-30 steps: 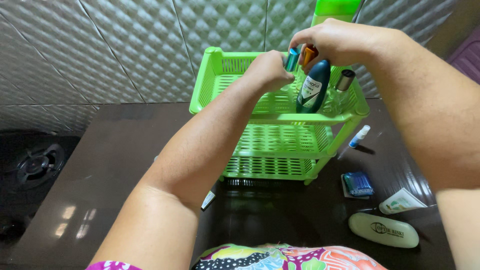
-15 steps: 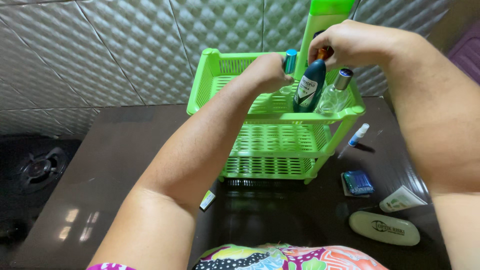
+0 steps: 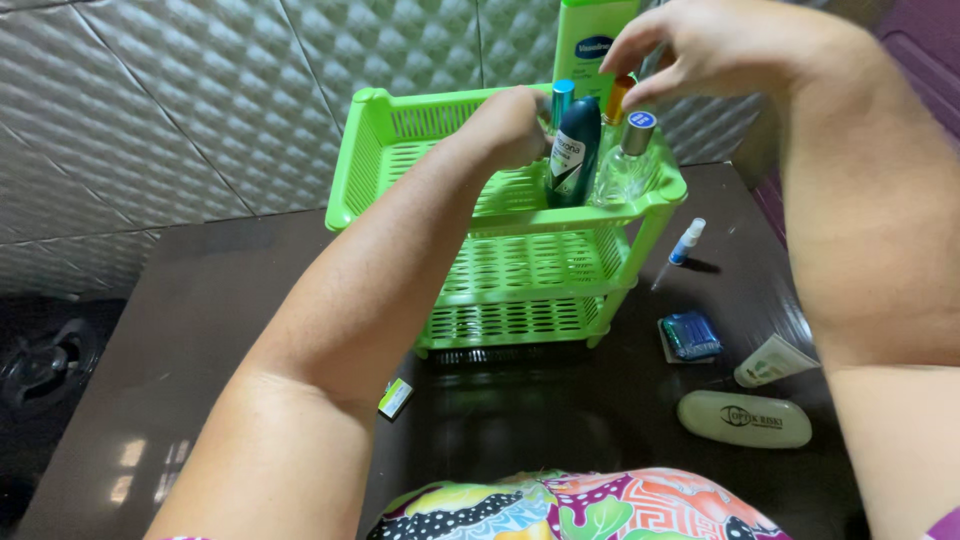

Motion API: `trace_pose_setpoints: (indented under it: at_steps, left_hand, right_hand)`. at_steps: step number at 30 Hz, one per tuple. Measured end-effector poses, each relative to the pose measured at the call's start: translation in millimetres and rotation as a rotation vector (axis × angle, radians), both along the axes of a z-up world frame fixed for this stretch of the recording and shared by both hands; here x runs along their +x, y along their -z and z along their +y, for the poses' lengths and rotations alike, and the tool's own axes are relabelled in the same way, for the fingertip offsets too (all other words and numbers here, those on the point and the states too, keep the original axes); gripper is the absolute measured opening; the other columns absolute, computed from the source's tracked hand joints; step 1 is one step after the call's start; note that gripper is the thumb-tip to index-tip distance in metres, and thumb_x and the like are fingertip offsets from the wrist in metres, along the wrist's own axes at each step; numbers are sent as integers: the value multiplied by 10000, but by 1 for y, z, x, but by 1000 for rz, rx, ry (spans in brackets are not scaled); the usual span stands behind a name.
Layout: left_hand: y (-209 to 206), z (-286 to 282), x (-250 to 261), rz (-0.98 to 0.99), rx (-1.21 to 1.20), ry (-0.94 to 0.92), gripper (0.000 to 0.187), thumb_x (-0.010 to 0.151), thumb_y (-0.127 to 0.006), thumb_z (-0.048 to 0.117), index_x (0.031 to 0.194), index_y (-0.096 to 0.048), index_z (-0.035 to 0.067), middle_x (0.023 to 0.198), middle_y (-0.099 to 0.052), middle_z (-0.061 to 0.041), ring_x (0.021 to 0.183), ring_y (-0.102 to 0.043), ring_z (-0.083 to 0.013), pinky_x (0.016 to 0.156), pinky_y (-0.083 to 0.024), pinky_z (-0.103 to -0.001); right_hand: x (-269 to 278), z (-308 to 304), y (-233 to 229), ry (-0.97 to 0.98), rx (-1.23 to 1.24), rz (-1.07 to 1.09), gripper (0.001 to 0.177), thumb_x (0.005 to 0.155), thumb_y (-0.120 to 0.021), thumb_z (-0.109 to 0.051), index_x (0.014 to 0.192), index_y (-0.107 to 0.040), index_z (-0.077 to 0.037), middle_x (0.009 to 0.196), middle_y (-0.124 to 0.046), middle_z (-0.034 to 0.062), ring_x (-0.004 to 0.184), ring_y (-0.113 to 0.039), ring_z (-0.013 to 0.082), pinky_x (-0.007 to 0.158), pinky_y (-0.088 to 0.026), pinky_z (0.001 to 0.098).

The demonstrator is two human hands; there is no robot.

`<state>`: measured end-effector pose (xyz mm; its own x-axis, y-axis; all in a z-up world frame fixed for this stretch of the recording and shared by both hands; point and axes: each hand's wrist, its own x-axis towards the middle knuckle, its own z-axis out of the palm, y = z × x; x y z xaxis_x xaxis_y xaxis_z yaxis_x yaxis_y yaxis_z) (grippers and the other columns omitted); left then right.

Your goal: The person assembles a green plastic two-tier storage rack by inserting vertical support rods into the base basket and placing the top basket on them. They then place various toiletries, including bottles, tubes, and soaps, into the assembled rack.

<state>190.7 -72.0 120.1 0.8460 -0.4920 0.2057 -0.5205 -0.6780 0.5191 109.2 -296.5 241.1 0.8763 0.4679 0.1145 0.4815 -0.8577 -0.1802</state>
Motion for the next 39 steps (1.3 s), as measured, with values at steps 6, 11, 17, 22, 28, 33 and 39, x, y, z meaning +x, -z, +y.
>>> trace_pose_setpoints:
  at_steps: [6,11,17,22,28,33,39]
  left_hand:
    - [-29,21,-21,-33,13,-37,475,767,-907,333,1135,-725,95,992,-764,-141,901,-737,-249,799,-573,-374]
    - [-61,74,-85,-191,-350,-108,339,919,-778,224,1190,-686,43,1052,-789,-108,893,-780,-186,759,-601,-311]
    - [-37,112,-188,-242,-797,63,200,1047,-658,22,1241,-641,-20,1096,-733,-108,1030,-752,-139,881,-628,-264]
    - [-1,133,-232,-372,-654,116,158,1019,-631,-22,1174,-661,-34,1042,-721,-124,961,-775,-160,844,-641,-269]
    - [42,140,-239,-216,-655,-4,131,974,-652,-3,1099,-692,-13,954,-739,-104,878,-792,-164,773,-622,-272]
    - [58,138,-242,-156,-695,37,132,969,-649,-6,1093,-694,-12,957,-738,-109,878,-783,-166,781,-625,-273]
    - [64,129,-242,-86,-711,57,143,963,-658,1,1099,-697,-5,954,-739,-108,885,-783,-164,788,-625,-271]
  right_hand:
    - [-5,-108,43,249,774,-110,227,1135,-626,-240,1252,-677,-53,1031,-713,10,841,-653,88,723,-509,251]
    - [44,-162,214,609,504,-356,231,935,-822,-219,1079,-765,-48,969,-760,144,871,-724,236,812,-574,384]
    - [45,-174,364,915,302,18,762,706,-907,-204,1393,-579,-175,1406,-469,257,1198,-552,463,962,-482,504]
    - [32,-177,410,918,309,32,505,845,-772,-119,1328,-624,-122,1250,-621,289,1149,-619,485,976,-505,525]
    - [7,-174,399,774,375,-143,257,930,-689,-92,1179,-642,-49,1067,-693,286,1049,-664,491,933,-516,539]
    - [-61,-140,271,616,241,-503,294,1001,-750,-118,1208,-557,-36,1004,-699,263,1007,-671,478,953,-509,557]
    - [-154,-35,70,332,392,-698,314,1050,-714,-98,1325,-571,-54,1104,-713,209,893,-682,402,825,-533,488]
